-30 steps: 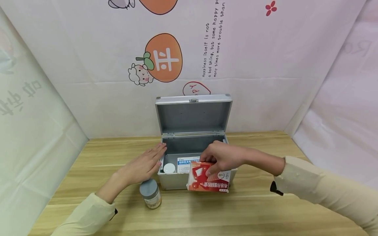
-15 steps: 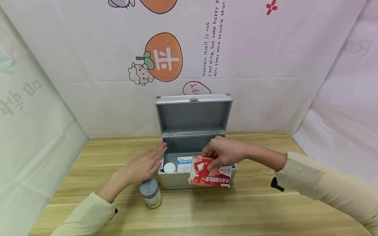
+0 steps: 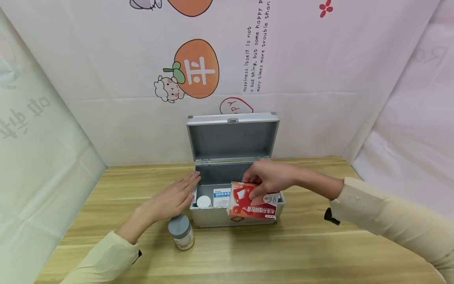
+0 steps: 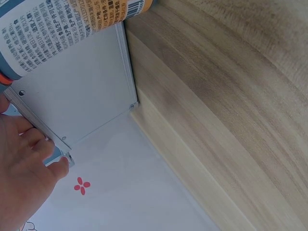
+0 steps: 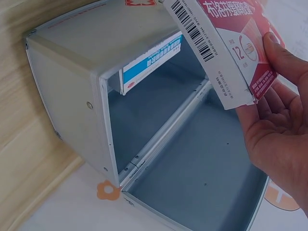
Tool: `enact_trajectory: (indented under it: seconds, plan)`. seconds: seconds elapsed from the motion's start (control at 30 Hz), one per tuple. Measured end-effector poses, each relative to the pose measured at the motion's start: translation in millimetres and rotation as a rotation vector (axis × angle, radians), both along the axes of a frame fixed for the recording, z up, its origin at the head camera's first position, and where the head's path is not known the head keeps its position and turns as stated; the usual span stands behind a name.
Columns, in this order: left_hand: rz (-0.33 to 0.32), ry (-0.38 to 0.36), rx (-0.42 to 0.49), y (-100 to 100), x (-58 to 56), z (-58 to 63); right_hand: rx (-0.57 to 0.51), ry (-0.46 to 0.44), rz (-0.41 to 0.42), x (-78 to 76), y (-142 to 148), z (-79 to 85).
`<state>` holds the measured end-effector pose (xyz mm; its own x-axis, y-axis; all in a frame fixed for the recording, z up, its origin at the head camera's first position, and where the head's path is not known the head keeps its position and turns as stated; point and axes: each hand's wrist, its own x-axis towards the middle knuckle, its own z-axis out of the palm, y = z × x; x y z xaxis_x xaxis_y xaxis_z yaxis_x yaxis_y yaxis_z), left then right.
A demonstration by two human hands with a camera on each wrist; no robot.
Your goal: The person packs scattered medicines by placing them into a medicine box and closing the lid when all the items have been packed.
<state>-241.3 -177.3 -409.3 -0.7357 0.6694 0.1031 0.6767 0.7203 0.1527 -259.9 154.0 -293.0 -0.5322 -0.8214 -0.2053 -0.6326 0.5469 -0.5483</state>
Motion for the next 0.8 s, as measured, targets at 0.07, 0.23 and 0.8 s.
enact_trajectory:
  seconds: [0.07, 0.23, 0.8]
  plan:
    - [0.001, 0.002, -0.002, 0, 0.2, 0.0, -0.001, 0.005, 0.002, -1.4, 0, 0.6]
    - [0.003, 0.003, 0.000, 0, 0.7, 0.5, 0.000, 0.013, 0.000, -4.5, -2, 1.9]
    - [0.008, 0.005, -0.008, 0, 0.3, 0.6, 0.011, 0.075, 0.009, -15.8, -8, 7.6]
